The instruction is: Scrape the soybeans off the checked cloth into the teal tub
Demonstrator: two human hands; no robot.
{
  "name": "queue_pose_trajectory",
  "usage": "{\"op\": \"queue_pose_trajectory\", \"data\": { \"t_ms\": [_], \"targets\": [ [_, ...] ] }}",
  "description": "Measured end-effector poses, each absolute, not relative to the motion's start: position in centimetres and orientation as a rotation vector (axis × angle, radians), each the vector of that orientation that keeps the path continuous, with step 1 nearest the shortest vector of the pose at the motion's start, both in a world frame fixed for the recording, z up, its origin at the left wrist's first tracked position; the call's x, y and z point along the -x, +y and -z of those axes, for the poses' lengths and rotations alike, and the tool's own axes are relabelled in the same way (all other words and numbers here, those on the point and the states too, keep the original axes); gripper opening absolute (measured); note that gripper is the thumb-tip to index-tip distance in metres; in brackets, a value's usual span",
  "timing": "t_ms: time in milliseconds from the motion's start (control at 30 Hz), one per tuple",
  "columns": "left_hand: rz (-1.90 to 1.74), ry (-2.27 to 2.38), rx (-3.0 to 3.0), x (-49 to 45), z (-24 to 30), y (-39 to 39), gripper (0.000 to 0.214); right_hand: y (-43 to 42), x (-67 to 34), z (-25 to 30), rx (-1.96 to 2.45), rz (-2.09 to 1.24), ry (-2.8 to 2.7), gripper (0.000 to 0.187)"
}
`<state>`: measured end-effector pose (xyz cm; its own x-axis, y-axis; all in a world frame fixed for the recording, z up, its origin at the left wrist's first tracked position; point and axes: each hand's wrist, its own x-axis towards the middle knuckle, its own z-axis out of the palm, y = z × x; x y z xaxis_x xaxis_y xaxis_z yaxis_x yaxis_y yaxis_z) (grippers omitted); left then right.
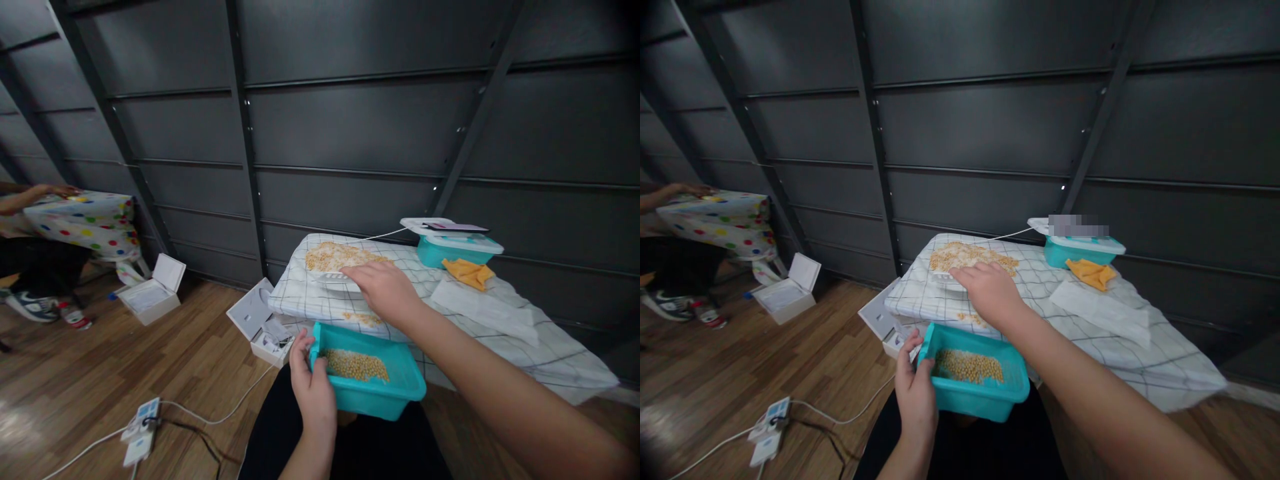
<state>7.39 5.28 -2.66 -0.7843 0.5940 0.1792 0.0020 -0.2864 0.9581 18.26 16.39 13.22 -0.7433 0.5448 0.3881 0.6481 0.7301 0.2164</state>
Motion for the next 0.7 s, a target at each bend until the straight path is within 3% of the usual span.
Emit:
{"op": "queue_pose_trajectory", "data": {
  "t_ms": [700],
  "targets": [
    [-2.069,1.493,-0.679,-7.7,2.8,5.3,0.035,19.2,-13.4,-12.4,1.198,0.528,-2.623,0.043]
  ]
}}
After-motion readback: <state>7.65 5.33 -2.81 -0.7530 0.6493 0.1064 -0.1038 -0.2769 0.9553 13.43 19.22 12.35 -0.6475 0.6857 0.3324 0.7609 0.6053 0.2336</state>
